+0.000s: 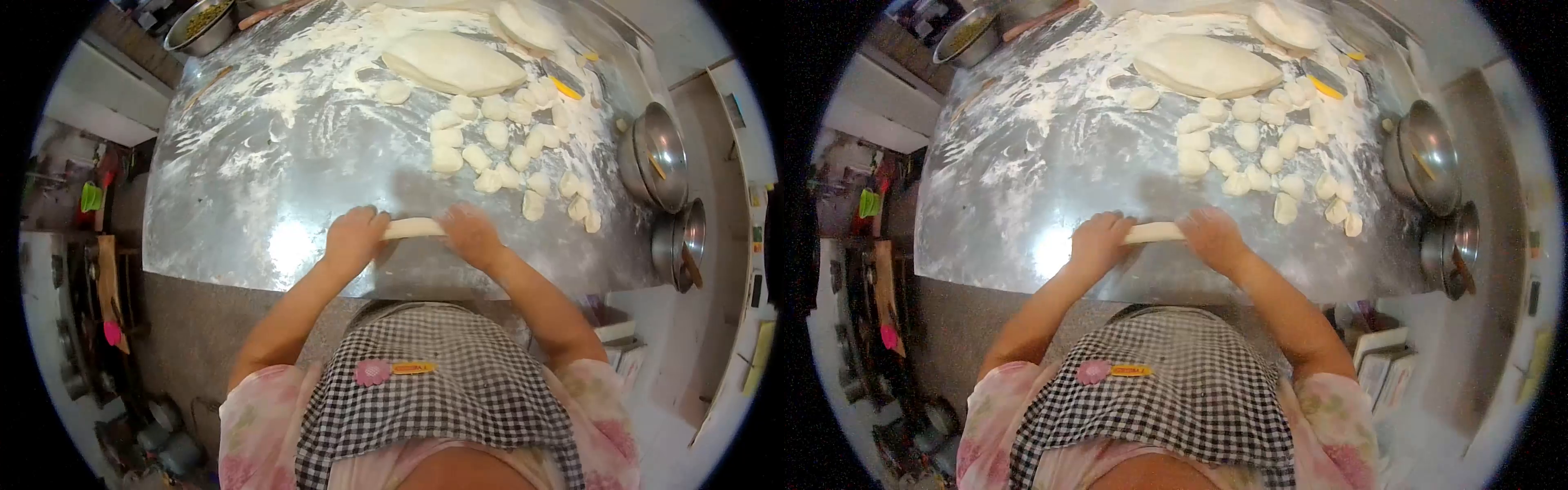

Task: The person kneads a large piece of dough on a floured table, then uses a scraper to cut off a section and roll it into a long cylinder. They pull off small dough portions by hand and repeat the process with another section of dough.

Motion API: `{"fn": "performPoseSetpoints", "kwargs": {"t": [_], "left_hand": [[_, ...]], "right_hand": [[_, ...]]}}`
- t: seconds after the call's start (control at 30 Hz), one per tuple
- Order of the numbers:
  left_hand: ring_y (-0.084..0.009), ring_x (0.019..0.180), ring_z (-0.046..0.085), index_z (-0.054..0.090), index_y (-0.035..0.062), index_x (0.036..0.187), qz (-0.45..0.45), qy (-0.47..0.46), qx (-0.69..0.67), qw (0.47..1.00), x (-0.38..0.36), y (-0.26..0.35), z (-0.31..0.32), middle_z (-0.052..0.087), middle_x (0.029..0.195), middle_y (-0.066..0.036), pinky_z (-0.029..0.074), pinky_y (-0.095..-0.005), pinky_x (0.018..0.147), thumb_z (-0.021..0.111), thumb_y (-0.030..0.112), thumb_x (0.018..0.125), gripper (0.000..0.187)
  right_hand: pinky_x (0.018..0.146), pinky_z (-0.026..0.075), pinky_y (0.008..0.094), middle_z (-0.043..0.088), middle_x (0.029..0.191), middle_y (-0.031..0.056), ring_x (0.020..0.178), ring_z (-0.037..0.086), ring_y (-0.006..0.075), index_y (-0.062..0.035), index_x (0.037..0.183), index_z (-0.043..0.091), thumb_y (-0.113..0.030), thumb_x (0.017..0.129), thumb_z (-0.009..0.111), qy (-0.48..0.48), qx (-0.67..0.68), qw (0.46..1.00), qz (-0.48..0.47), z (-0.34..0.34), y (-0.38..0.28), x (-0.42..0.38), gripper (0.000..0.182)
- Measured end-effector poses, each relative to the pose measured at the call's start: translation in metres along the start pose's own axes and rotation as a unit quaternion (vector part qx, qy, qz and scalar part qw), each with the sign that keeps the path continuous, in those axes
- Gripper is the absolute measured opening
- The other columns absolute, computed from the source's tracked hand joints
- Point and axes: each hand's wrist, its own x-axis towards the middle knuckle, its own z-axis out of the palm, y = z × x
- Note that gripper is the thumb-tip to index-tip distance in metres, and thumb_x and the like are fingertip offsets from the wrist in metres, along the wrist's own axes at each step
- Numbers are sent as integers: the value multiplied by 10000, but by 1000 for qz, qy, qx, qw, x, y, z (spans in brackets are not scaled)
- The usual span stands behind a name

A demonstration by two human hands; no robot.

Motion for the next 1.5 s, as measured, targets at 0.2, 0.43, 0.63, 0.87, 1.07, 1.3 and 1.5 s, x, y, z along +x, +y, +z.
{"fn": "performPoseSetpoints", "kwargs": {"t": [0.2, 0.43, 0.63, 0.87, 1.07, 1.3, 1.5], "left_hand": [[-364, 1270, 400, 418, -53, 1297, 102, 96, 19, 990, -37, 29, 15, 435, 1340, -232, 289, -522, 1050, 651, 333, 798, 672], [-426, 1363, 256, 323, -38, 1395, -95, 116, 79, 985, 68, -22, 11, 296, 1457, -260, 192, -563, 1094, 429, 592, 889, 815], [-427, 1283, 358, 433, 12, 1323, -49, 152, 77, 984, 64, -23, 5, 371, 1404, -249, 270, -549, 1033, 515, 552, 853, 721], [-325, 1064, 515, 508, 59, 1241, 24, 95, -58, 994, 4, 43, 16, 546, 1153, -138, 397, -460, 880, 732, 269, 705, 618], [-328, 973, 544, 528, 92, 1231, 50, 43, -164, 984, 37, 48, 21, 576, 1017, -130, 444, -426, 826, 739, 224, 690, 595], [-339, 1002, 582, 570, 54, 1176, 2, 37, -219, 975, 17, 45, -5, 609, 1110, -135, 471, -412, 855, 710, 243, 770, 470], [-334, 974, 623, 566, 50, 1174, -100, -142, -473, 864, 16, 32, -31, 646, 1088, -158, 500, -392, 805, 666, 251, 810, 428]], "right_hand": [[1047, 317, 449, 466, 1313, 193, 1257, 409, 335, 11, 1279, 471, -370, 784, 652, 13, -38, 999, -20, -15, -57, 16, 650], [1134, 146, 521, 340, 1442, 214, 1390, 232, 368, 43, 1360, 383, -451, 781, 654, 98, -13, 994, 56, 1, 5, 123, 807], [1137, 164, 498, 309, 1468, 195, 1400, 216, 351, 32, 1378, 363, -407, 864, 567, 54, -84, 994, 49, -1, 3, 126, 706], [1103, 250, 481, 366, 1421, 208, 1348, 300, 349, 24, 1329, 403, -223, 845, 614, -39, 14, 999, 11, -10, -29, 15, 583], [891, 478, 362, 592, 1162, 145, 1009, 604, 260, 66, 1192, 522, -207, 911, 549, 178, 500, 791, 305, -9, 22, 10, 393], [737, 500, 321, 648, 998, 78, 896, 624, 184, 18, 1006, 646, -257, 921, 545, 71, 731, 597, 323, 11, -31, 35, 305], [666, 483, 401, 609, 835, 115, 763, 588, 309, -41, 846, 649, -171, 802, 600, 191, 180, 965, 11, -54, -64, 48, 146]]}}
